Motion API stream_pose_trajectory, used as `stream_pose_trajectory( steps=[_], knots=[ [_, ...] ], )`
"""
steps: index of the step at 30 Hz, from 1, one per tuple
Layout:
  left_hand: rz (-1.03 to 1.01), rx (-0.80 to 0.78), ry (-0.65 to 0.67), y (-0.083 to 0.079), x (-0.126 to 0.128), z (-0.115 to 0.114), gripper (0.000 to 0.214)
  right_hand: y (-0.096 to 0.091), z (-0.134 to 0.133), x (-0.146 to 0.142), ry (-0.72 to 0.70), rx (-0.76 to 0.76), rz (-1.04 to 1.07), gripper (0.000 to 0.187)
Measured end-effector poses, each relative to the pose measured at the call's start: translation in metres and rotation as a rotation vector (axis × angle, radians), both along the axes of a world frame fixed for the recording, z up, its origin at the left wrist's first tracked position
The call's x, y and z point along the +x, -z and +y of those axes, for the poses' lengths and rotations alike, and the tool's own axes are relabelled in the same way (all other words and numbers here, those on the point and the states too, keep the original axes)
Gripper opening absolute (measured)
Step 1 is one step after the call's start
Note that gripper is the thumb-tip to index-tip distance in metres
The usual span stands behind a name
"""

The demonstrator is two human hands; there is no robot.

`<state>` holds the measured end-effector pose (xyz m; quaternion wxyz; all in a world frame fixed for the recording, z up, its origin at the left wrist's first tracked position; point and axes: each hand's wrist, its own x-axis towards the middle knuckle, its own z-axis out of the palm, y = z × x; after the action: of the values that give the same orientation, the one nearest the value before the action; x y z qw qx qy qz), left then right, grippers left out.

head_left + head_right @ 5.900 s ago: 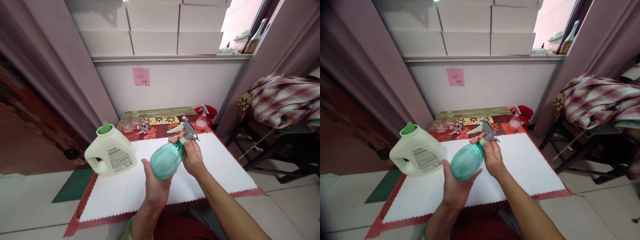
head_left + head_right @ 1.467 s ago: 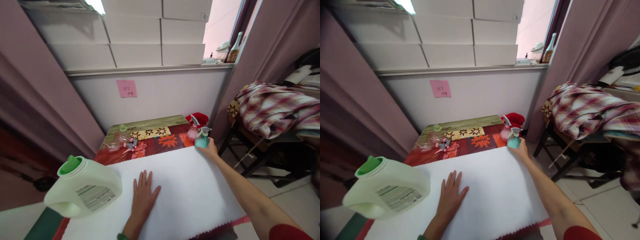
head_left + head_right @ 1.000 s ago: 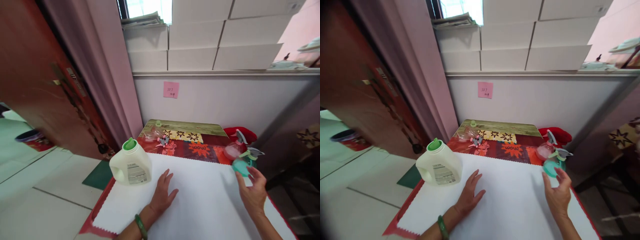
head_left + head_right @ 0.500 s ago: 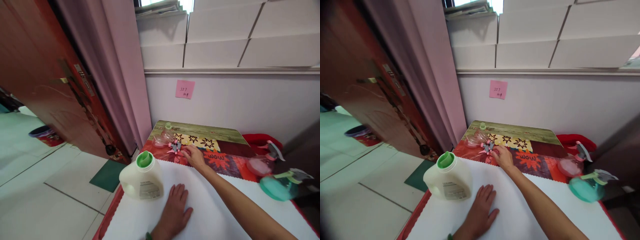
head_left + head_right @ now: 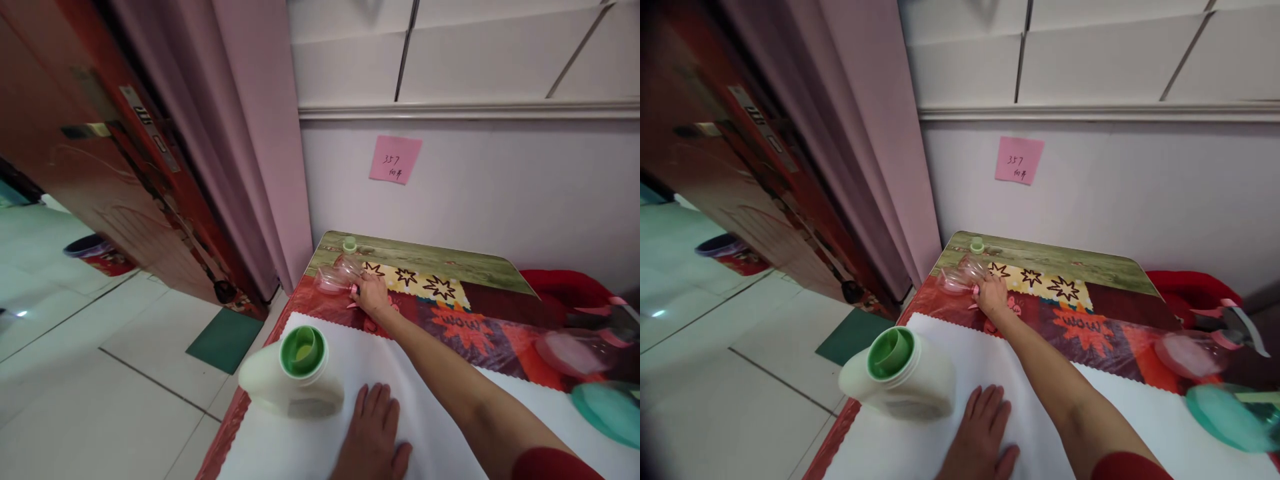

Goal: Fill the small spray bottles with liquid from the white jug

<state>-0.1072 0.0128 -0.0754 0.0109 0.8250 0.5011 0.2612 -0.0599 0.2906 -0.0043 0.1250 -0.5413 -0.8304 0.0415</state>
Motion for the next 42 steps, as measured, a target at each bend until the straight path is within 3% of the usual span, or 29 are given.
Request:
stream_pose_trajectory(
  steps=[5,10,14,16,18,20,23,28,31,34,37,40,42],
  knots=[
    [-0.021,-0.015,0.0,-0.005,0.001,-0.001,0.057,-0.014,-0.009,0.009,-0.018,0.047,0.022,0.032],
    [-0.038,-0.107,0.021,-0.012,-0.002,-0.003,0.055,-0.053,-0.032,0.05,0.035,0.13,0.152,0.027],
    [-0.109,-0.186,0.04,-0.01,-0.006,-0.002,0.066,-0.086,-0.059,0.102,0.109,-0.034,0.321,0.028],
    [-0.195,-0.216,0.005,-0.01,-0.005,0.0,0.071,-0.101,-0.075,0.129,0.102,-0.136,0.387,0.027],
    [-0.319,-0.239,-0.053,-0.014,0.001,0.004,0.071,-0.115,-0.091,0.152,0.069,-0.142,0.382,0.022],
    [-0.489,-0.255,-0.117,-0.026,0.01,0.008,0.073,-0.13,-0.106,0.172,0.008,-0.087,0.302,0.015],
    [-0.682,-0.157,-0.236,-0.059,0.027,0.015,0.09,-0.157,-0.129,0.192,-0.113,-0.042,0.142,0.013],
    [-0.45,0.249,-0.185,-0.12,0.044,0.023,0.121,-0.197,-0.167,0.202,-0.22,-0.103,0.004,0.012],
    [-0.383,0.241,-0.13,-0.135,0.052,0.024,0.129,-0.209,-0.186,0.199,-0.229,-0.145,-0.019,0.015],
    [-0.439,0.138,-0.086,-0.136,0.059,0.023,0.111,-0.212,-0.199,0.196,-0.207,-0.159,0.025,0.016],
    [-0.532,0.045,-0.144,-0.136,0.062,0.022,0.085,-0.21,-0.205,0.201,-0.21,-0.143,0.331,0.023],
    [-0.751,-0.149,-0.212,-0.142,0.062,0.02,0.075,-0.2,-0.205,0.216,-0.079,-0.093,0.94,0.041],
    [-0.93,-0.295,-0.219,-0.149,0.063,0.017,0.079,-0.186,-0.204,0.225,0.046,-0.077,1.298,0.042]
  ],
)
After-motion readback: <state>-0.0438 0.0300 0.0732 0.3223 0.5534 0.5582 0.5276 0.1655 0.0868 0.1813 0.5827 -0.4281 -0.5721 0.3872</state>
